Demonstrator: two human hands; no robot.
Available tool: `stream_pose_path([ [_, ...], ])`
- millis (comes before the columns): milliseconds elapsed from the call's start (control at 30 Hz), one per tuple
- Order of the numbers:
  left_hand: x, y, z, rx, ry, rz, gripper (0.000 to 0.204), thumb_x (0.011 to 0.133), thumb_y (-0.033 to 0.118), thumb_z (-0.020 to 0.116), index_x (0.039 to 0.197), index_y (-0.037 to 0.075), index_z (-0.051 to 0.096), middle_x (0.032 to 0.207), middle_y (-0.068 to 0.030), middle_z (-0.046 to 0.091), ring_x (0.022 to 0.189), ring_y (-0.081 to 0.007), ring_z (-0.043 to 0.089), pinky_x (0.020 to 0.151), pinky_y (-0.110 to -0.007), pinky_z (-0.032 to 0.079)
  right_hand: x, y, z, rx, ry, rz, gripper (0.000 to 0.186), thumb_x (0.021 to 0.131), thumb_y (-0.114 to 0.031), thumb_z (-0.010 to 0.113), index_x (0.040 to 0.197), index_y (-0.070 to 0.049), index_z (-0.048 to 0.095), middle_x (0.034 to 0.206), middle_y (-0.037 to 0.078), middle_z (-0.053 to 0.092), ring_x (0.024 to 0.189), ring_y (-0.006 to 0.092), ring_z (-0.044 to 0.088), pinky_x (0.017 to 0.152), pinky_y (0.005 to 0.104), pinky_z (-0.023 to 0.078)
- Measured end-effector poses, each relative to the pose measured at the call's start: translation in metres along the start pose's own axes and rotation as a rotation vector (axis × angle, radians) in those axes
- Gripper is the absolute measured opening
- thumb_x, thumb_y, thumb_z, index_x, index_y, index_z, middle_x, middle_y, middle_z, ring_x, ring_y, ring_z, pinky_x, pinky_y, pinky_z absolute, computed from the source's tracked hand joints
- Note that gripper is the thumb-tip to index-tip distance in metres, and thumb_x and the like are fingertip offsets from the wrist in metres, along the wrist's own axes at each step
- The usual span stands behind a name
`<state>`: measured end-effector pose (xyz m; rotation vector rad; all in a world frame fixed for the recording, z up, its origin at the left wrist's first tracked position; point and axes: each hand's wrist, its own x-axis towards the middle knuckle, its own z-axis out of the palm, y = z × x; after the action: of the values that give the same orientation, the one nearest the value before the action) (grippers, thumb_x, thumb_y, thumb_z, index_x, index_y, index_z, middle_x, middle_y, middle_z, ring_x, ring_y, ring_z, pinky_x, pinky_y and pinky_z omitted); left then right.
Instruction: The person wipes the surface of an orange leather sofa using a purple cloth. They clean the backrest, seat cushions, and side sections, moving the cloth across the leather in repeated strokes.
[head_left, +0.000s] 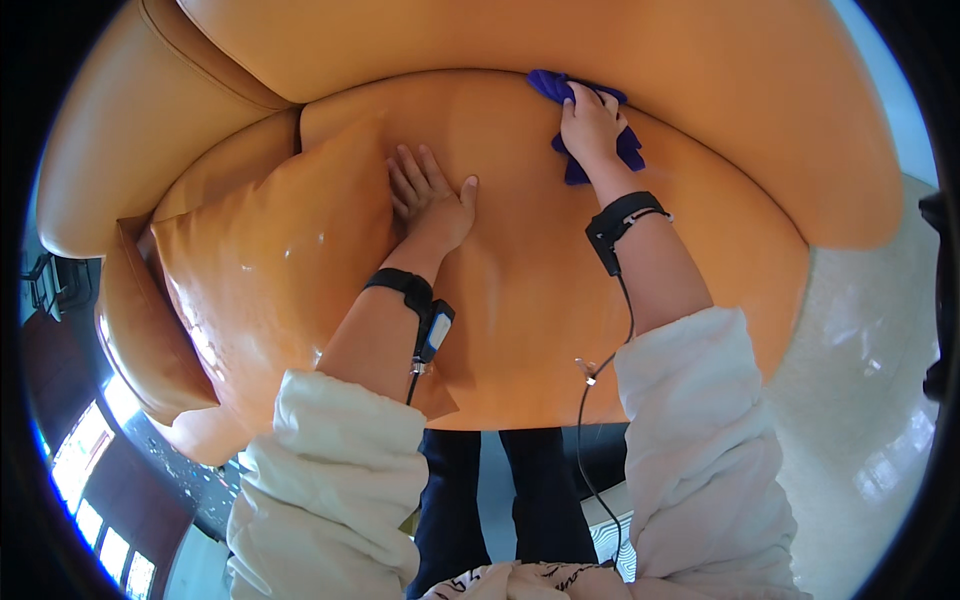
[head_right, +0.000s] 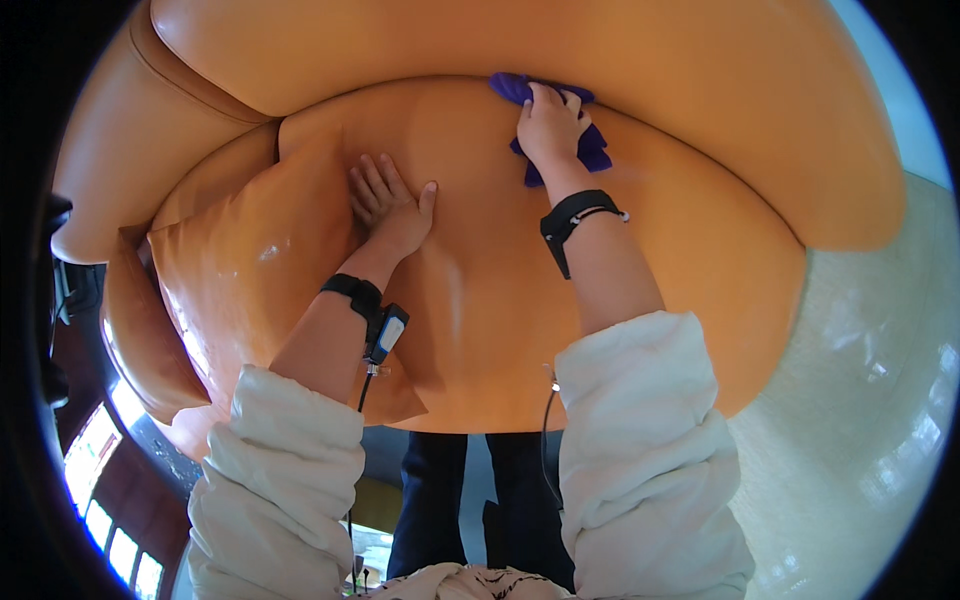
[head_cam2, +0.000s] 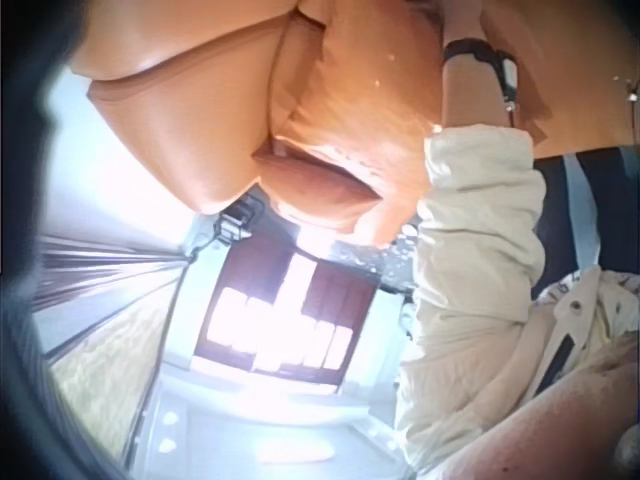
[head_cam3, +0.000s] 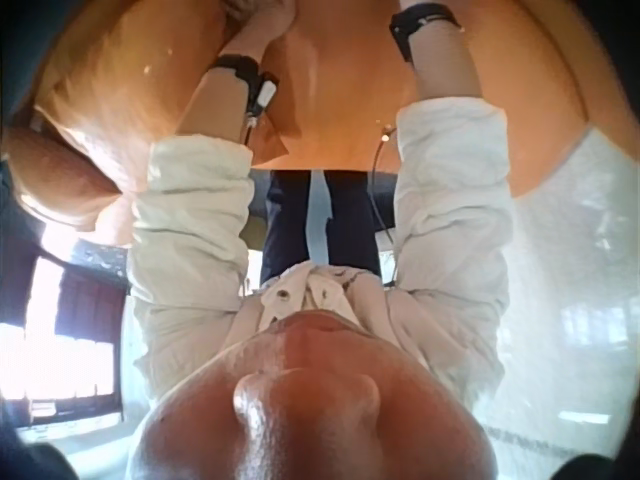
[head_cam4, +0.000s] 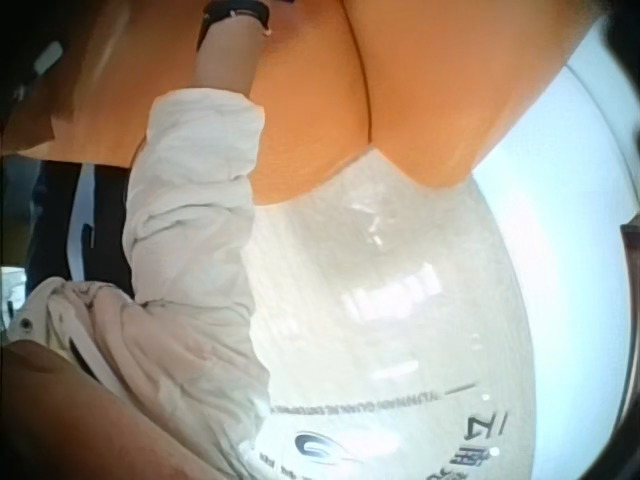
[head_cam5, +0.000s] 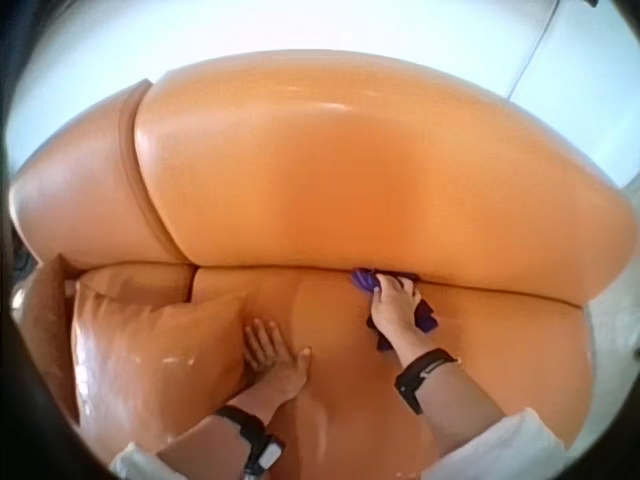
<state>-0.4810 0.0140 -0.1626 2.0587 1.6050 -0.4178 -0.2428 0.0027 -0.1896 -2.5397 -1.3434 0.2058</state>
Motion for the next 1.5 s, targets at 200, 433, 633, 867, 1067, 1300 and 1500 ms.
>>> stream_pose_path([
  [200, 0.009, 0.003, 0.014, 0.053, -0.01, -0.021, 0.091, 0.097, 0.059, 0.037, 0.156, 0.002, -0.003, 0.162, -0.0218, -0.016, 0.148, -0.0426, -0.015, 0.117, -0.06, -0.002, -0.004, -0.02, 0.001, 0.074, 0.058, -0.164, 0.031, 0.093, -0.02, 0.055, 0.122, -0.011, 0.064, 0.126, 0.008, 0.063, 0.125, 0.031, 0.046, 0.103, 0.0528, 0.028],
  [433, 0.016, -0.003, 0.024, 0.084, 0.061, 0.005, 0.092, 0.097, 0.058, 0.039, 0.155, -0.001, -0.001, 0.161, -0.0249, -0.014, 0.148, -0.0455, -0.013, 0.115, -0.064, -0.002, -0.035, -0.073, 0.009, 0.279, -0.071, -0.56, 0.032, 0.087, -0.01, 0.059, 0.119, -0.01, 0.066, 0.134, 0.01, 0.06, 0.131, 0.0291, 0.044, 0.11, 0.0494, 0.028],
  [633, 0.024, -0.008, 0.03, 0.226, 0.133, 0.004, 0.087, 0.097, 0.055, 0.039, 0.156, 0.002, 0.003, 0.162, -0.0239, -0.009, 0.148, -0.0453, -0.013, 0.116, -0.064, 0.0, -0.069, -0.071, 0.004, 0.344, -0.203, -0.695, 0.031, 0.089, -0.01, 0.056, 0.117, -0.011, 0.068, 0.14, 0.004, 0.057, 0.134, 0.0247, 0.043, 0.113, 0.045, 0.027],
  [867, -0.004, -0.014, 0.009, -0.016, 0.166, 0.154, 0.075, 0.097, 0.048, 0.043, 0.153, 0.002, 0.024, 0.162, -0.0229, 0.002, 0.149, -0.0436, -0.002, 0.12, -0.057, 0.003, -0.106, -0.075, 0.002, 0.397, -0.049, -0.591, 0.03, 0.089, -0.01, 0.056, 0.118, -0.01, 0.067, 0.136, 0.003, 0.06, 0.135, 0.0259, 0.043, 0.114, 0.0456, 0.027],
  [1067, -0.134, -0.032, 0.016, -0.24, -0.036, 0.199, 0.062, 0.091, 0.011, 0.049, 0.147, -0.006, 0.028, 0.151, -0.0336, 0.026, 0.143, -0.0518, 0.018, 0.12, -0.048, 0.021, -0.232, -0.047, -0.016, 0.276, -0.259, -0.598, 0.034, 0.087, -0.01, 0.06, 0.121, -0.012, 0.064, 0.144, 0.001, 0.051, 0.137, 0.0254, 0.041, 0.116, 0.0472, 0.026],
  [1300, -0.204, -0.06, -0.008, -0.716, 0.156, 0.297, 0.049, 0.09, -0.002, 0.045, 0.138, -0.004, 0.038, 0.139, -0.0277, 0.043, 0.131, -0.0438, 0.041, 0.11, -0.044, 0.036, -0.258, -0.025, -0.026, 0.043, -0.377, -0.791, 0.046, 0.08, -0.012, 0.064, 0.126, -0.019, 0.062, 0.145, -0.002, 0.05, 0.136, 0.0262, 0.042, 0.113, 0.0486, 0.032],
  [1500, -0.215, -0.082, 0.011, -0.327, 0.123, 0.496, 0.041, 0.09, 0.003, 0.049, 0.132, 0.0, 0.049, 0.136, -0.0191, 0.051, 0.129, -0.0361, 0.047, 0.112, -0.042, 0.036, -0.149, -0.05, -0.009, -0.096, -0.05, -0.594, 0.043, 0.096, -0.018, 0.054, 0.138, -0.021, 0.053, 0.151, 0.0, 0.044, 0.14, 0.0267, 0.036, 0.117, 0.0505, 0.024],
])
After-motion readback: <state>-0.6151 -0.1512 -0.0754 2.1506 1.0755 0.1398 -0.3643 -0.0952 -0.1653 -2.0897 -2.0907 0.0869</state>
